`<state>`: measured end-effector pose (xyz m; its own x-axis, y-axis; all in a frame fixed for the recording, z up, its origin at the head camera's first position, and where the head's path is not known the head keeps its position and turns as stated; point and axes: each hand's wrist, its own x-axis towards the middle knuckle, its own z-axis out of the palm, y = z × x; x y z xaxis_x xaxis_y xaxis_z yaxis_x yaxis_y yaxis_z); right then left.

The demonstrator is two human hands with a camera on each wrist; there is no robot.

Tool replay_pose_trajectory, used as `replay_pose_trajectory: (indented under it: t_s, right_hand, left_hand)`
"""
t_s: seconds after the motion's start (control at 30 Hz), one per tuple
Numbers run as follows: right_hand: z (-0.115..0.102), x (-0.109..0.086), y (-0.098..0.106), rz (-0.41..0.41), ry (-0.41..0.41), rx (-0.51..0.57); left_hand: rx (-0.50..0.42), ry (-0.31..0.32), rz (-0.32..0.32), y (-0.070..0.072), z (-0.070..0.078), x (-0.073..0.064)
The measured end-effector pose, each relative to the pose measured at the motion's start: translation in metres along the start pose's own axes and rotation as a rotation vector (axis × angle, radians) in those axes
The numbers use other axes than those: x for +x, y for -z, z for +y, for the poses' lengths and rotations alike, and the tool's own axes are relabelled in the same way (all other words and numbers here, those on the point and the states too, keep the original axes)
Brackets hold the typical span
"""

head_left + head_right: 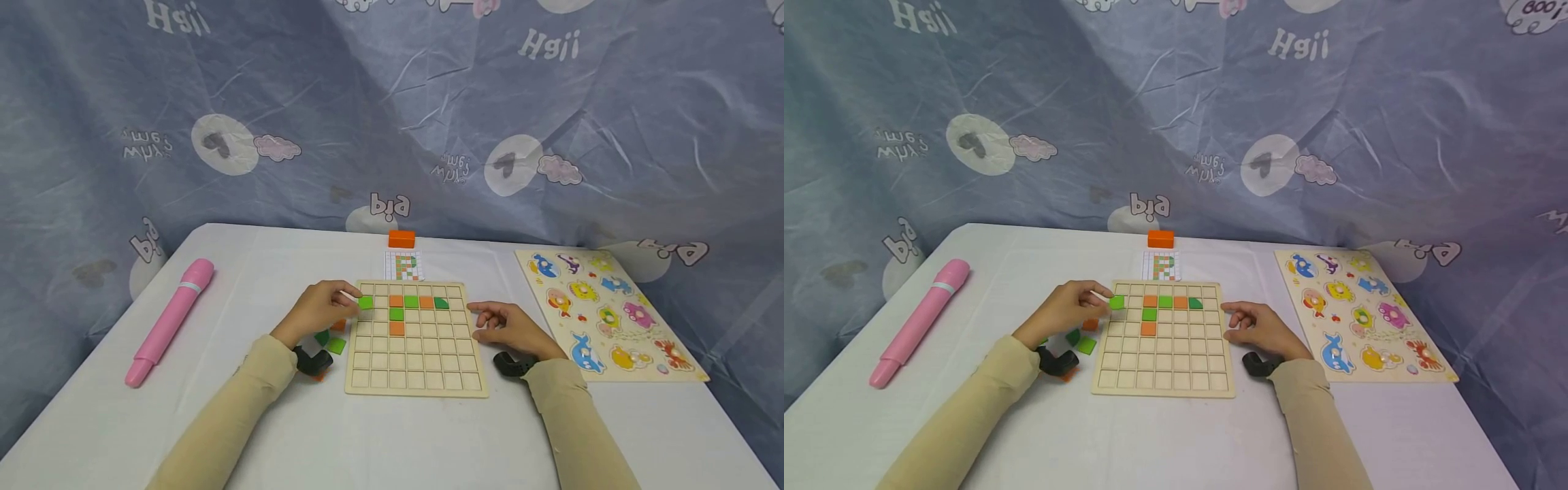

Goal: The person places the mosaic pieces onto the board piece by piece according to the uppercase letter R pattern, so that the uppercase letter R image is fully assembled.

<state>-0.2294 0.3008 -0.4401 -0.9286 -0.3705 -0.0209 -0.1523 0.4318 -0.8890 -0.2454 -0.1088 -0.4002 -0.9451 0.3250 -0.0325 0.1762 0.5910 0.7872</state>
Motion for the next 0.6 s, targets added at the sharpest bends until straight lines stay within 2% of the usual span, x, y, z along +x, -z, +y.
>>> replay_pose_trajectory:
  t_s: [0.2, 0.33, 0.6]
  right_hand:
    - [0.000, 0.000, 0.000, -0.001, -0.005, 0.007]
    - [0.000, 0.000, 0.000, -0.001, -0.005, 0.009]
    - [0.000, 0.000, 0.000, -0.005, -0.002, 0.014]
  left_hand:
    - [-0.020, -0.003, -0.008, -0.019, 0.014, 0.001]
    - [0.006, -0.023, -0.003, -0.031, 0.021, 0.002]
    - [0.013, -0.029, -0.035, -0.050, 0.033, 0.006]
